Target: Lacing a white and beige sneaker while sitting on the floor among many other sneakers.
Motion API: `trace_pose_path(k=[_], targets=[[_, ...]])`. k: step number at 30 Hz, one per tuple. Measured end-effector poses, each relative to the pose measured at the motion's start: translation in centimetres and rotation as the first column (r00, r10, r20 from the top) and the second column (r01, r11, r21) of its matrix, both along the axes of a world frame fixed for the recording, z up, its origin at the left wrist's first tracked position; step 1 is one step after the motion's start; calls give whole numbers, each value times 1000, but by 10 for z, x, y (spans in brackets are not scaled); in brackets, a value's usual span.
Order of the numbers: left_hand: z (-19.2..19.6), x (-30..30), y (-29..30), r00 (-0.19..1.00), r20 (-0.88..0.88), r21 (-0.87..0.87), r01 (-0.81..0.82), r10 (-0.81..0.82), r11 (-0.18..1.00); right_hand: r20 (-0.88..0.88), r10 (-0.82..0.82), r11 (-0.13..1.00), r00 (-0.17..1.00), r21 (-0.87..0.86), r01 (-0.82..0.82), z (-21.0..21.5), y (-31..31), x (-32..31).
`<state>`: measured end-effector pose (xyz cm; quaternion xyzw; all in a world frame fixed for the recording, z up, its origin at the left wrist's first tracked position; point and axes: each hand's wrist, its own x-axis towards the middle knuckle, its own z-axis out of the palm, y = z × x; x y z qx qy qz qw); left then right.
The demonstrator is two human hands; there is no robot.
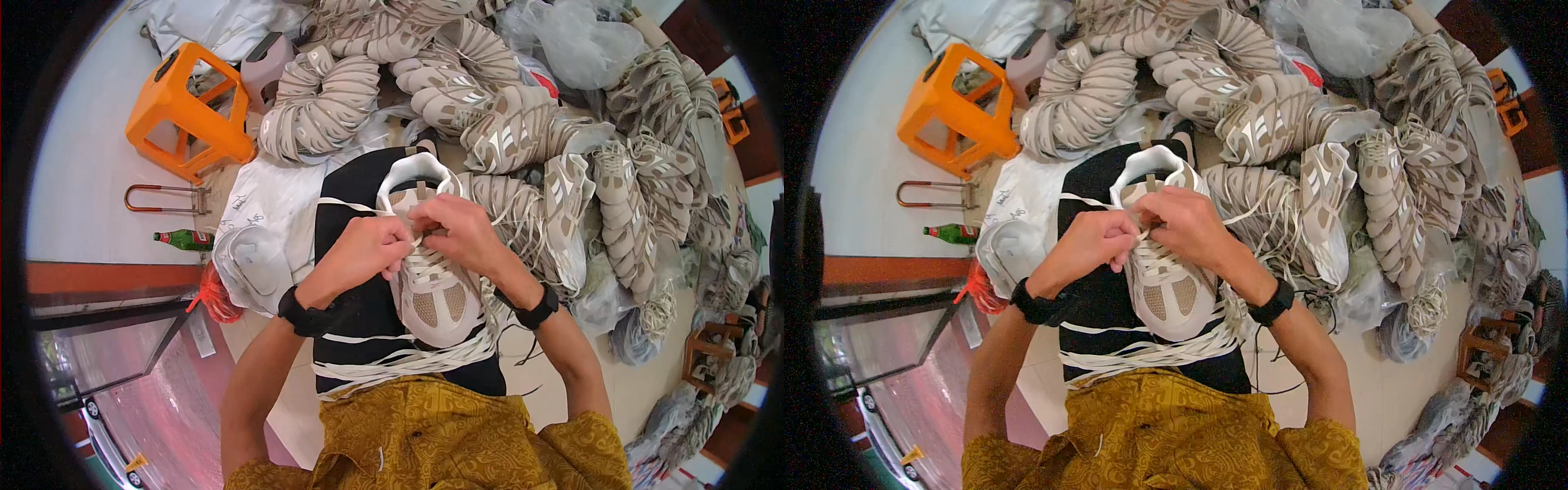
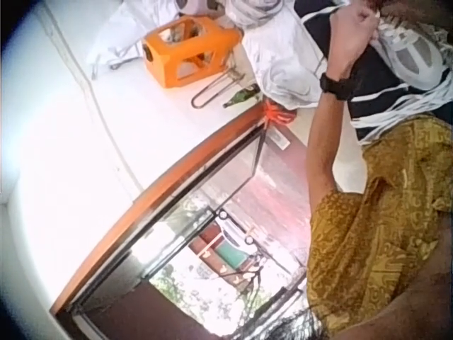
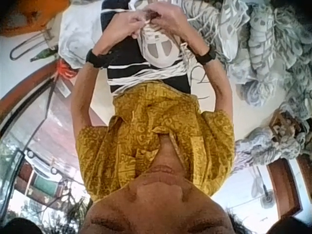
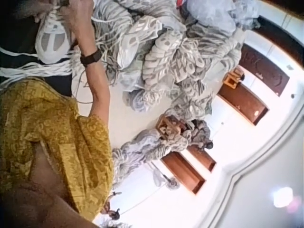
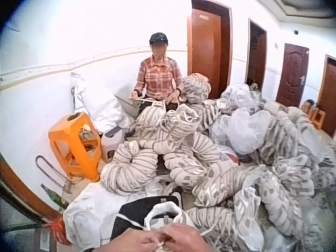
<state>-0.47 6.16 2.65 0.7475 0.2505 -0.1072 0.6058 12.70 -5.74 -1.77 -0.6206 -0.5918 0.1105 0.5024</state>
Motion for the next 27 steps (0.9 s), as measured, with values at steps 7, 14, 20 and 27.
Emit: trace_pose_path(k=[7,14,20,27], targets=[[-9,-7,-4,986,156,-28,-61,64,998,349,-164,951,923,303,54,4,5,-6],[-4,3,6,996,-10,-116,82,-84,990,401,-240,903,884,426,52,6,3,-1],[-5,-3,-8,984,160,246,40,-82,968,-276,-224,963,934,-213,168,-2,-40,18],[-6,-1,-16,895,345,605,17,-281,796,-88,-67,949,994,-312,36,-10,-29,32]])
